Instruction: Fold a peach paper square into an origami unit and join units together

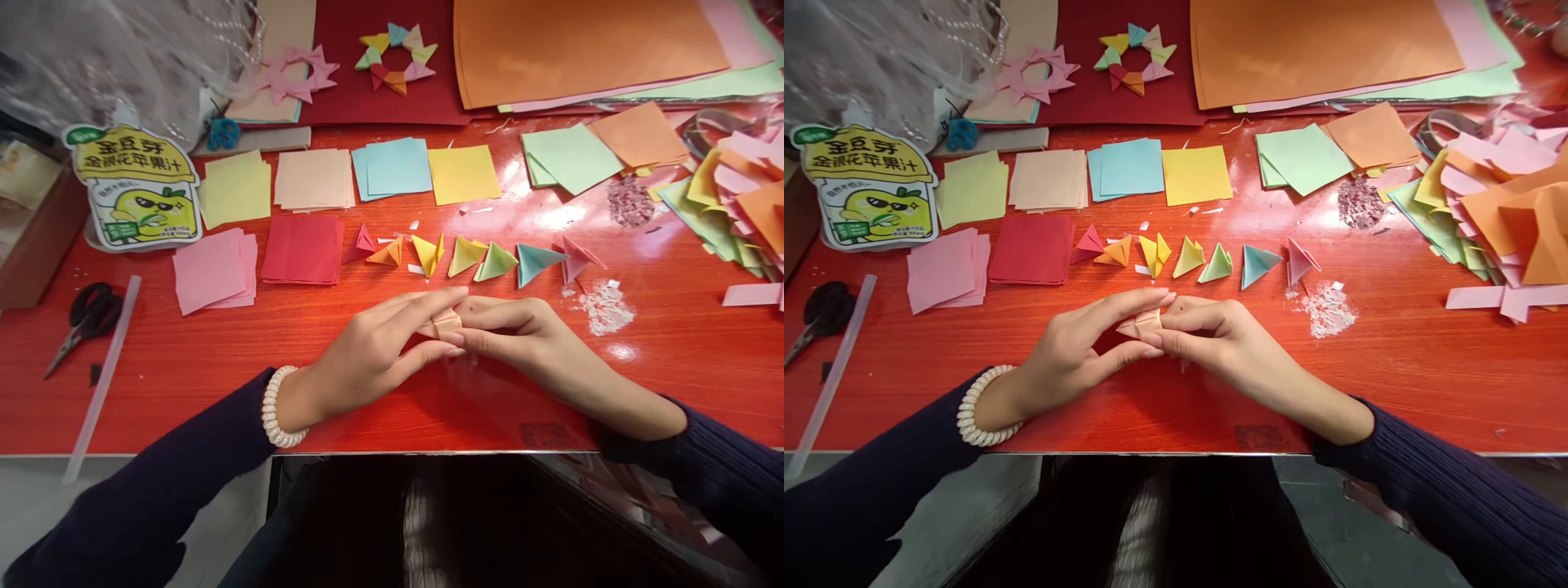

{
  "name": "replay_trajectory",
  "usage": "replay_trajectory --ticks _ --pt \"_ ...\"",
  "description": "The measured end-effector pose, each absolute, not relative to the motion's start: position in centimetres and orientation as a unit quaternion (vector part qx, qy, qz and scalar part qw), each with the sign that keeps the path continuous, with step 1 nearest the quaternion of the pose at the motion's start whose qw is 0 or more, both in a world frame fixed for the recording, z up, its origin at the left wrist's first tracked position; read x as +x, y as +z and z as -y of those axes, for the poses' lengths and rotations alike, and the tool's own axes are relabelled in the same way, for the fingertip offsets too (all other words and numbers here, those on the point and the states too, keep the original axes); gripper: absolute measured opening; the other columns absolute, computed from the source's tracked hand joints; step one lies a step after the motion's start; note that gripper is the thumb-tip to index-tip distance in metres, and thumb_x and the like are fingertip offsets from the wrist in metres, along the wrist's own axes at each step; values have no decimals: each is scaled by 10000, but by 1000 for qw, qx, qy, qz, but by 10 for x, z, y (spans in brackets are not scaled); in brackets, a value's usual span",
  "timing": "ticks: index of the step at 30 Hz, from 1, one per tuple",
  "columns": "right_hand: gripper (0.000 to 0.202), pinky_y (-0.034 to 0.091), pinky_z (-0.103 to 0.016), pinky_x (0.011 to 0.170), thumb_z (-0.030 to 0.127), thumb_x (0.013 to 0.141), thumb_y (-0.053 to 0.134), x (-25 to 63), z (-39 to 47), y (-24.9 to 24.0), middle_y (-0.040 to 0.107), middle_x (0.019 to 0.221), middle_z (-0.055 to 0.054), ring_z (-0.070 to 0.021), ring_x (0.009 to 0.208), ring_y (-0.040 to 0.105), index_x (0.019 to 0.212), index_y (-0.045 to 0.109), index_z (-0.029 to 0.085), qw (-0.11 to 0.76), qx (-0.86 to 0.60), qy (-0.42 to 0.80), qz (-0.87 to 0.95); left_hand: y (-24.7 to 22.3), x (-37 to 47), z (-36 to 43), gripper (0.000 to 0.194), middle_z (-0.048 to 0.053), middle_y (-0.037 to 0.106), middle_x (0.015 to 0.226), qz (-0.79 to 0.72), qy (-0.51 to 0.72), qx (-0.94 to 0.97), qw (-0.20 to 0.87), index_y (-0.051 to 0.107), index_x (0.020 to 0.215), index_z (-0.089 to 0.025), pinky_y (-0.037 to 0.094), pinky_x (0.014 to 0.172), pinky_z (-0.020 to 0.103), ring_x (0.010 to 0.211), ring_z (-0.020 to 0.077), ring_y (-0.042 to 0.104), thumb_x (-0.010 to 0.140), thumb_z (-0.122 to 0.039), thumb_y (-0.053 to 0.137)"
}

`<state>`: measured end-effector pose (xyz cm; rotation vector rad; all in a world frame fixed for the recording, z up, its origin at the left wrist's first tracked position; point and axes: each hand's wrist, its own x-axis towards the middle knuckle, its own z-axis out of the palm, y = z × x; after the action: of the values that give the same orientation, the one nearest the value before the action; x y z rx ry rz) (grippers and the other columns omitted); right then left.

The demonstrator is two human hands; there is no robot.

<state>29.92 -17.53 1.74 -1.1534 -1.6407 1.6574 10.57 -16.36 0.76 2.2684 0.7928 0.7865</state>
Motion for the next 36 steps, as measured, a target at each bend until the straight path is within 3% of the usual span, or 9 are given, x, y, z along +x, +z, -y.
replay_trajectory --ticks 7,13,15,20,24,32,36 --pt "251 429 -303 853 321 870 529 302 176 12 637 967 -10 -175 1011 536 1092 646 327 261 -410 596 639 13 104 162 299 30 649 1091 -335 322 802 375 532 1130 -149 483 893 166 984 96 622 848 -241 578" --pt "168 416 -251 635 284 852 558 300 177 9 565 766 -10 -120 710 525 933 691 221 302 -464 492 672 10 103 164 265 2 677 983 -362 324 780 394 553 1087 -136 483 850 112 901 63 646 840 -225 592" --pt "123 409 -249 633 275 836 582 299 178 9 565 765 -10 -116 707 524 853 674 195 329 -477 443 684 10 104 165 257 -4 677 986 -368 322 772 406 542 1089 -143 490 842 109 908 63 649 846 -212 585" --pt "171 435 -240 656 263 831 590 297 179 8 589 857 -3 -112 745 546 996 590 213 355 -473 422 688 9 105 166 296 -15 685 998 -373 310 761 431 475 1147 -164 497 832 103 939 62 647 863 -173 557" --pt "98 437 -246 704 239 838 578 296 179 7 619 853 -12 -119 779 561 921 610 198 341 -445 388 731 8 105 167 275 -29 706 924 -375 310 763 425 460 1108 -169 489 790 64 899 46 658 856 -150 566" --pt "62 443 -228 638 232 832 585 297 179 8 615 788 -2 -103 721 565 856 611 182 338 -456 398 721 6 105 167 107 -33 675 880 -383 303 776 399 518 939 -171 518 740 124 824 65 663 848 -159 573" --pt "138 453 -225 567 287 815 605 296 179 7 634 831 -12 -106 683 573 902 592 181 316 -474 437 696 6 106 166 89 -18 661 860 -396 317 766 395 534 913 -169 513 714 172 792 83 643 850 -217 574"
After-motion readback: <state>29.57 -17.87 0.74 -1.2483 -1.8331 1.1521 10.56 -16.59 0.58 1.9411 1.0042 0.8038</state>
